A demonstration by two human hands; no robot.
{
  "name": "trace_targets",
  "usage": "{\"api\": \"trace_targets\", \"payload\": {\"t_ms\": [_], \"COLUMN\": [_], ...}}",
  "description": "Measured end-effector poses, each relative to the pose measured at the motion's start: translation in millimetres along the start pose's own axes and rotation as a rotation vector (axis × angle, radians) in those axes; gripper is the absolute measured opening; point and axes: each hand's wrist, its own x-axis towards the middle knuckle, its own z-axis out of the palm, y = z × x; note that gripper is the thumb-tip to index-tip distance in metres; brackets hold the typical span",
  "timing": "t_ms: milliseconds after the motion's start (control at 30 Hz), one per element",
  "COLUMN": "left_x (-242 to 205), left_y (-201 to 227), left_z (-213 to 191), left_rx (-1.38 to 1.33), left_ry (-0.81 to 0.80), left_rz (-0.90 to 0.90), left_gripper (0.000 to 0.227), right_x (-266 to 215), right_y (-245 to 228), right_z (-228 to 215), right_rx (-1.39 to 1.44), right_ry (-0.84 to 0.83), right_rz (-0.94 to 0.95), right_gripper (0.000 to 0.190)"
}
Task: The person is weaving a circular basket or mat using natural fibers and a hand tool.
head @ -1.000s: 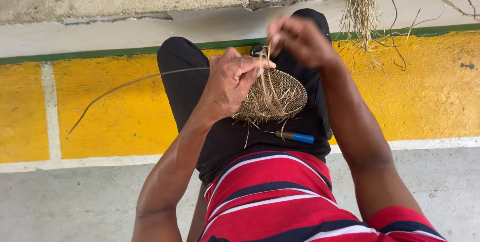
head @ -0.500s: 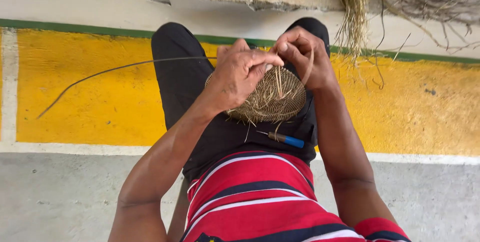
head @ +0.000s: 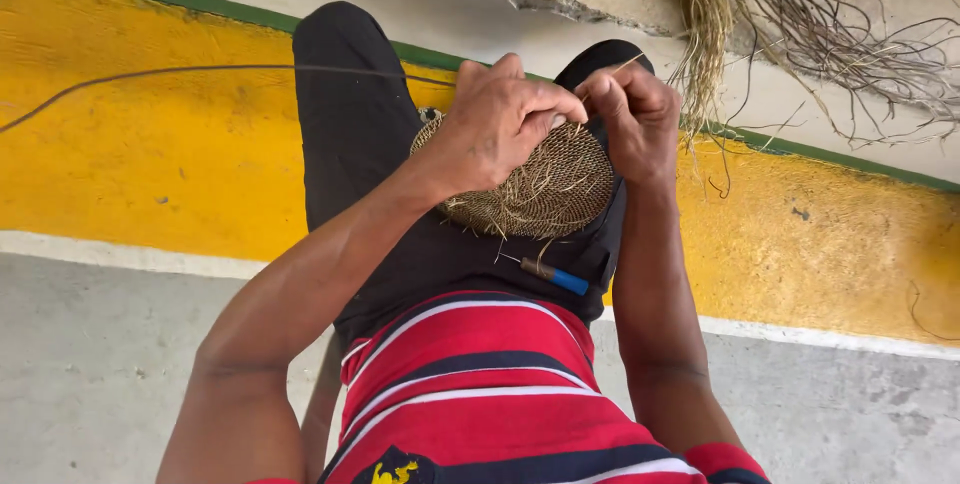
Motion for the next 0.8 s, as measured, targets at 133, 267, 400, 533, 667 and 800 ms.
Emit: {"api": "trace_targets", "payload": {"t_ms": [133, 267, 400, 533, 667, 800], "left_x": [0, 2, 6, 13, 23, 23], "left_y": [-6, 3, -9, -19, -25, -29], "left_z": [9, -2, 4, 13, 7, 12], "left_rx": [-0.011, 0.049, 0.051, -0.093, 0.07, 0.102], "left_ry": [0.049, 0.035, -0.004, 0.011, -0.107, -0.066], "left_rz": [0.105, 0.028, 0.031, -0.046, -0.049, -0.066], "left_gripper": [0.017, 0.015, 0.015, 0.024, 0.019, 0.021], "right_x": [31, 73, 81, 102, 55, 23], "right_y": [31, 109, 92, -5, -41, -79], "right_z": [-6, -8, -11, -57, -158, -113], "right_rx": [-0.192, -0.409, -0.696, 0.117, 0.133, 0.835], "right_ry": [0.116, 0.28, 0.228, 0.215, 0.271, 0.019], "right_rz": [-0.035, -0.009, -0.2, -0.095, -0.174, -0.284], "right_gripper": [0.035, 0.037, 0.037, 0.016, 0.036, 0.039]}}
